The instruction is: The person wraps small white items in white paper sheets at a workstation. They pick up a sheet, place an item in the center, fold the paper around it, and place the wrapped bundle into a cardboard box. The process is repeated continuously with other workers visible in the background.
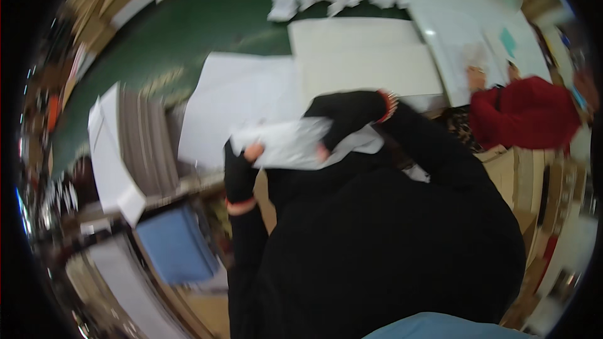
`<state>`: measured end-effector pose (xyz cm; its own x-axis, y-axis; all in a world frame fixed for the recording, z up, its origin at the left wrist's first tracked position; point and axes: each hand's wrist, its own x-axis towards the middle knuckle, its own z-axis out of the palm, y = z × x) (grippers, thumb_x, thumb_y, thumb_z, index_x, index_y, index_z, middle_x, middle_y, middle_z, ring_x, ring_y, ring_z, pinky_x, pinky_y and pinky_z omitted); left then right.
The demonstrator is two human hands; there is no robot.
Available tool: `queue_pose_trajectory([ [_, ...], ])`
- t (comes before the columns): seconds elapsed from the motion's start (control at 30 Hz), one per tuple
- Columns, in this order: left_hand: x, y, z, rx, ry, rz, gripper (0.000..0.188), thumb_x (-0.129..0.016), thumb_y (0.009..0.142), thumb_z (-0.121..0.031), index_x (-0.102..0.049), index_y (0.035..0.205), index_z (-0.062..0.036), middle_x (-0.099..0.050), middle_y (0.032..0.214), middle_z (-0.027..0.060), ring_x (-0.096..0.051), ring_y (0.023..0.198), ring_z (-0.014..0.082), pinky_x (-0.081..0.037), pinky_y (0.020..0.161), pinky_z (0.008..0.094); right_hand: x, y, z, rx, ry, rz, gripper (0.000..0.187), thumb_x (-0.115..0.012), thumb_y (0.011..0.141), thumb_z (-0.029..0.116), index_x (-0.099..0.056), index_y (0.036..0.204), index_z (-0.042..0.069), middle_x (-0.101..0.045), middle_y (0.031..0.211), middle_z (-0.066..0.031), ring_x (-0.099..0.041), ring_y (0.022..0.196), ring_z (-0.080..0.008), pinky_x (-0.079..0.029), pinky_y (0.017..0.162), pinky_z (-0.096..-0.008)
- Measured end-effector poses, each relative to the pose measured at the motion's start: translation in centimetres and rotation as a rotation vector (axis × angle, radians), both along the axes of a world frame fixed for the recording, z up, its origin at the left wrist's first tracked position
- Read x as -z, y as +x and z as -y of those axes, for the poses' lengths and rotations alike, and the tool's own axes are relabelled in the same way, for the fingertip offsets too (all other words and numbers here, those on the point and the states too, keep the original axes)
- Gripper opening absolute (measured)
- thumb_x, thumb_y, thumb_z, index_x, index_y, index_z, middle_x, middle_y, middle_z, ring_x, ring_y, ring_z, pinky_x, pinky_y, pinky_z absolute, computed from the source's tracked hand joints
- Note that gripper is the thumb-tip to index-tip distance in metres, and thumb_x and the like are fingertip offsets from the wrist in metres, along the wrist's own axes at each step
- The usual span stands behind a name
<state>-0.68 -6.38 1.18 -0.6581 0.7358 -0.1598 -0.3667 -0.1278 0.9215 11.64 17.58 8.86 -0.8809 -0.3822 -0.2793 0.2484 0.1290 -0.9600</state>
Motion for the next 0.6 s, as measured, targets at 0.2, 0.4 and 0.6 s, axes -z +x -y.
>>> queue_pose_trajectory([
  [0.2, -2.1, 2.2, -0.7, 0.04, 0.066, 0.231, 0.056, -0.07, 0.077, -0.025, -0.052, 0.122, 0.0049, -0.062, 0.109, 0.0127, -0.06, 0.1, 0.021, -0.047, 0.088, 0.0325, -2.6, -1.0, -0.8, -0.068, 0.22, 0.004, 0.038, -0.083, 0.066, 0.008, -0.068, 0.1, -0.001, -0.07, 0.091, -0.0058, -0.063, 0.084, -0.0109, -0.049, 0.077, -0.0261],
  [0.4, -3.0, 1.8, -1.6, -0.234, -0.019, -0.005, 0.042, -0.071, 0.079, -0.022, -0.06, 0.109, 0.0045, -0.066, 0.094, 0.0123, -0.064, 0.082, 0.019, -0.051, 0.075, 0.0313, 4.1, -1.2, -0.7, 0.743, 0.534, -0.496, 0.038, -0.081, 0.063, 0.005, -0.061, 0.096, 0.005, -0.059, 0.081, 0.0003, -0.056, 0.083, -0.0102, -0.047, 0.081, -0.0253],
  [0.6, -3.6, 1.8, -2.8, -0.249, -0.132, -0.303, 0.033, -0.08, 0.072, -0.012, -0.065, 0.097, 0.0048, -0.069, 0.085, 0.0099, -0.065, 0.075, 0.0149, -0.051, 0.068, 0.0271, 3.6, -0.9, 2.9, 0.852, -0.411, -0.106, 0.042, -0.065, 0.089, 0.024, -0.058, 0.123, 0.001, -0.066, 0.097, -0.0056, -0.061, 0.088, -0.0113, -0.049, 0.082, -0.0261],
])
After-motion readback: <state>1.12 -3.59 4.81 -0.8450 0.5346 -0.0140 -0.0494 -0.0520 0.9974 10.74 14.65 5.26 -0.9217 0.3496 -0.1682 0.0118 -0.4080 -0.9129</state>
